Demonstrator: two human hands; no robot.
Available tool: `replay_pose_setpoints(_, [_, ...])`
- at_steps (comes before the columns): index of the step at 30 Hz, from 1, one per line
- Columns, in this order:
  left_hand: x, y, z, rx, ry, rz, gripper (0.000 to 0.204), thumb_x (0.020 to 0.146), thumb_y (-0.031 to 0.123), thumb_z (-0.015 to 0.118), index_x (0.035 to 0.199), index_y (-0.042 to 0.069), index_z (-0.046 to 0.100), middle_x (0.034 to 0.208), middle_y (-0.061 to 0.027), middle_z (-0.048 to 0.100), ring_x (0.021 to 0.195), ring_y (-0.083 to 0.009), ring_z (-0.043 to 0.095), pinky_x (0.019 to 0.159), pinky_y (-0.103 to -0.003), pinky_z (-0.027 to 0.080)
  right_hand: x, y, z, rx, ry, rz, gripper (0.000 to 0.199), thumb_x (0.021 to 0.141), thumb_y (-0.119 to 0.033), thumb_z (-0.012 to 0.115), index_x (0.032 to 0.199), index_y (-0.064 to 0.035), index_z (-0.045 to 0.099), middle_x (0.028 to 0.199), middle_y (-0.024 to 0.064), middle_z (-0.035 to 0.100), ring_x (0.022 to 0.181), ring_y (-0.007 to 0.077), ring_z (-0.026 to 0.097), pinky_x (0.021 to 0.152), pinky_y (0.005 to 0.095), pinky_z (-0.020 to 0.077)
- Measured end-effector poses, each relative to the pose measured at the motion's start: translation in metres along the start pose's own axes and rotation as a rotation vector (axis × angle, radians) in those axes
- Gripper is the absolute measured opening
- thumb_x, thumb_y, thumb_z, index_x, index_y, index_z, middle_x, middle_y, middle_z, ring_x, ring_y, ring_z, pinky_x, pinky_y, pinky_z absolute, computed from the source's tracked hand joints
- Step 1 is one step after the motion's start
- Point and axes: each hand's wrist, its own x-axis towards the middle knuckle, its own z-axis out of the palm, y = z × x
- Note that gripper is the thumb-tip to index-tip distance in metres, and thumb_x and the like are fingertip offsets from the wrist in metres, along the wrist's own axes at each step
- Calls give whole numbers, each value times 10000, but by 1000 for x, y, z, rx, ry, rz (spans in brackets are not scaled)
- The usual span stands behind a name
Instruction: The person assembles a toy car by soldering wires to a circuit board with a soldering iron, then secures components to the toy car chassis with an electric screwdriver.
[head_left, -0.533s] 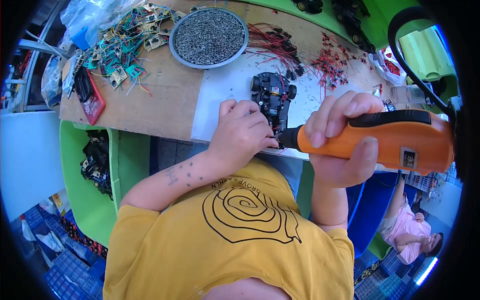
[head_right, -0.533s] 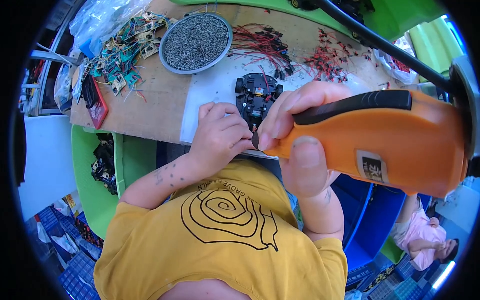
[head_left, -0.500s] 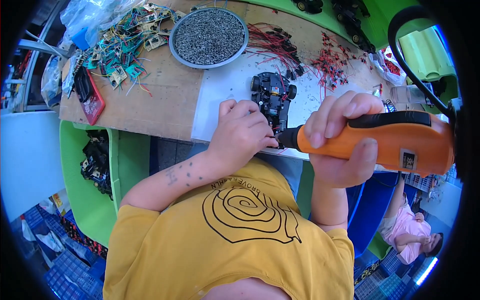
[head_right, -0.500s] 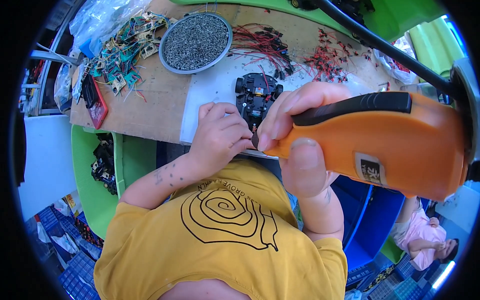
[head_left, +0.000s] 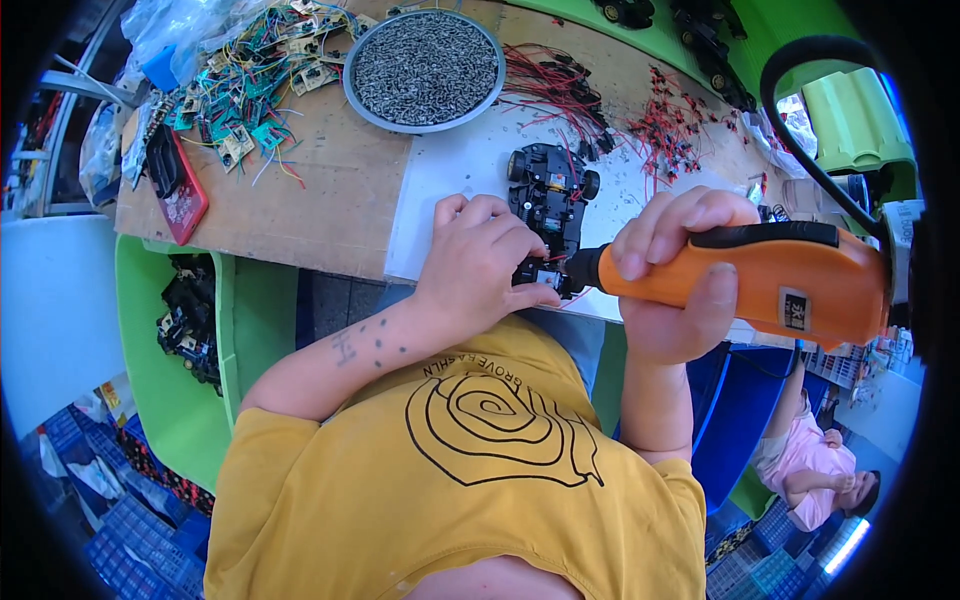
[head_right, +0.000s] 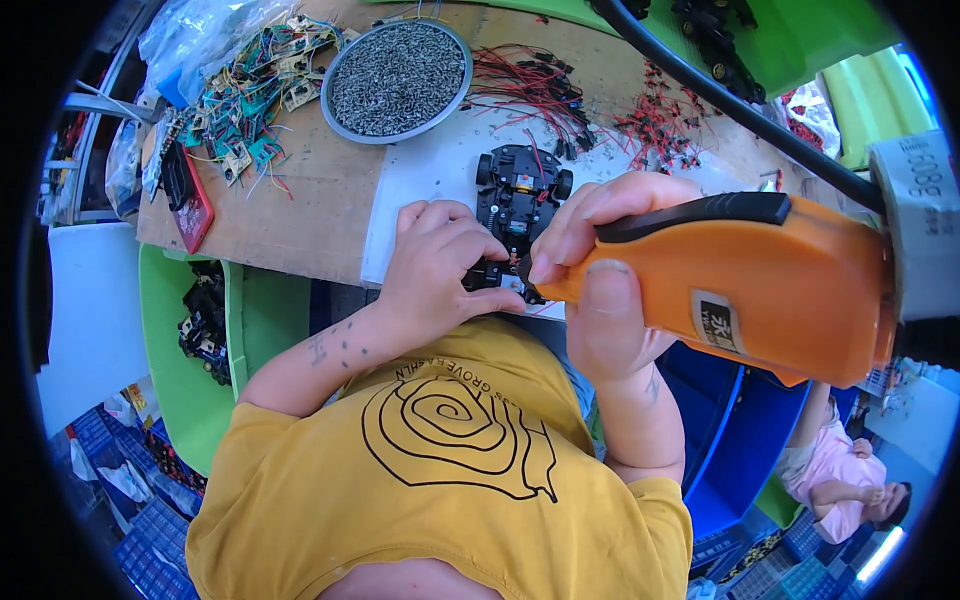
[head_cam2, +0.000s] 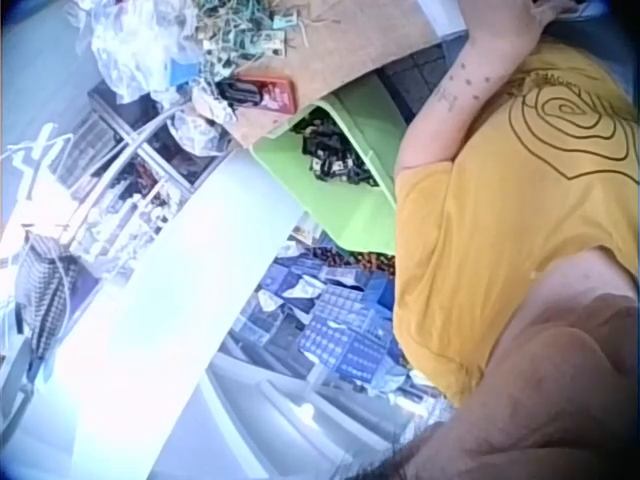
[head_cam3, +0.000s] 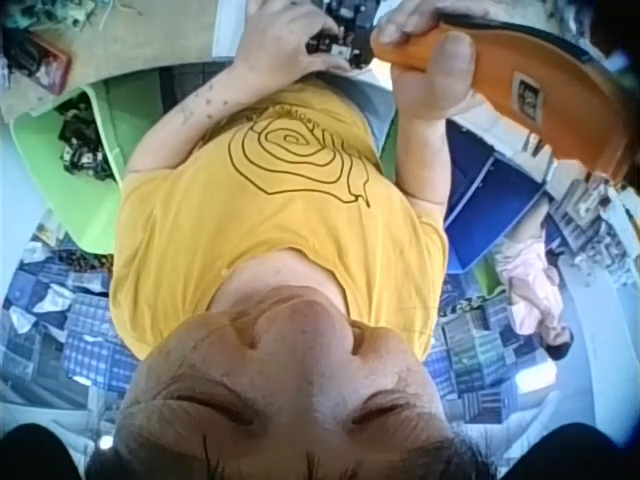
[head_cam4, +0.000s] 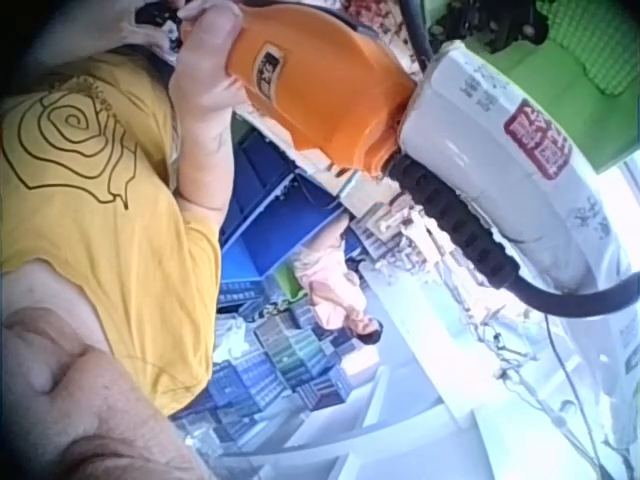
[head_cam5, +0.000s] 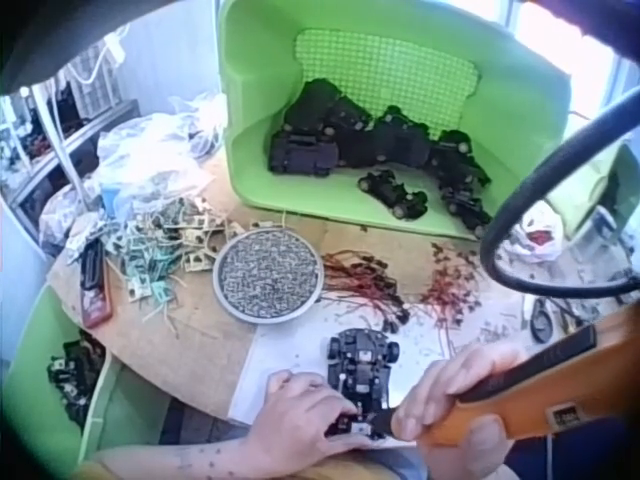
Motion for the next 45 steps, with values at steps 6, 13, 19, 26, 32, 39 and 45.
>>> replay_pose_setpoints(6, [-2, -1, 3, -34, -29, -27, 433, 540, 386, 832, 846, 144, 644, 834, 25, 584, 952, -197, 515, 869, -426, 305, 2, 3, 0, -68, -97, 32, 428, 866, -422, 640, 970, -57, 443, 735, 58, 464, 564, 150, 479, 511, 244, 441])
replay_pose_setpoints(13, [-3, -2, 7, 12, 0, 94, 384, 593, 387, 810, 844, 142, 653, 835, 27, 583, 948, -198, 510, 863, -428, 307, 5, -4, -15, 93, 37, 98, 454, 869, -386, 652, 1106, -43, 472, 781, 57, 479, 652, 155, 498, 597, 269, 449])
replay_pose_setpoints(19, [27, 0, 2, 37, 52, 161, 416, 651, 467, 776, 868, 126, 677, 882, -2, 604, 951, -227, 520, 853, -405, 335, 8, -21, -47, -538, 243, -160, 661, 853, -283, 701, 1348, 24, 387, 1004, 75, 592, 882, 164, 575, 798, 261, 455])
replay_pose_setpoints(26, [64, 5, 16, 50, -65, -204, 143, 727, 235, 724, 777, 104, 694, 883, -58, 604, 914, -262, 529, 821, -396, 380, -65, -18, -164, -162, 716, 345, 452, 918, -65, 620, 1327, 18, 446, 1049, 52, 588, 852, 82, 558, 782, 216, 465])
replay_pose_setpoints(32, [70, 4, 11, -305, -88, -332, 114, 749, 143, 703, 804, 50, 668, 807, -56, 629, 734, -173, 576, 657, -304, 461, -75, -39, -244, -397, 914, 57, 299, 945, -181, 614, 1199, -38, 546, 900, 4, 561, 727, 56, 508, 664, 194, 451])
replay_pose_setpoints(39, [67, 11, 18, -869, -3, -523, 98, 867, 35, 615, 928, -41, 628, 821, -56, 664, 659, -61, 589, 574, -192, 450, -65, -55, -226, -782, 945, 14, 398, 994, -304, 526, 1275, -22, 538, 913, 27, 608, 783, 53, 526, 708, 183, 424])
replay_pose_setpoints(45, [69, 10, 4, -988, -67, -526, 140, 894, 26, 608, 1007, -49, 643, 916, -89, 686, 715, -86, 627, 618, -206, 492, -106, -56, -173, -970, 857, 69, 308, 870, -29, 661, 1169, -3, 594, 1020, 63, 644, 918, 118, 580, 806, 215, 444])
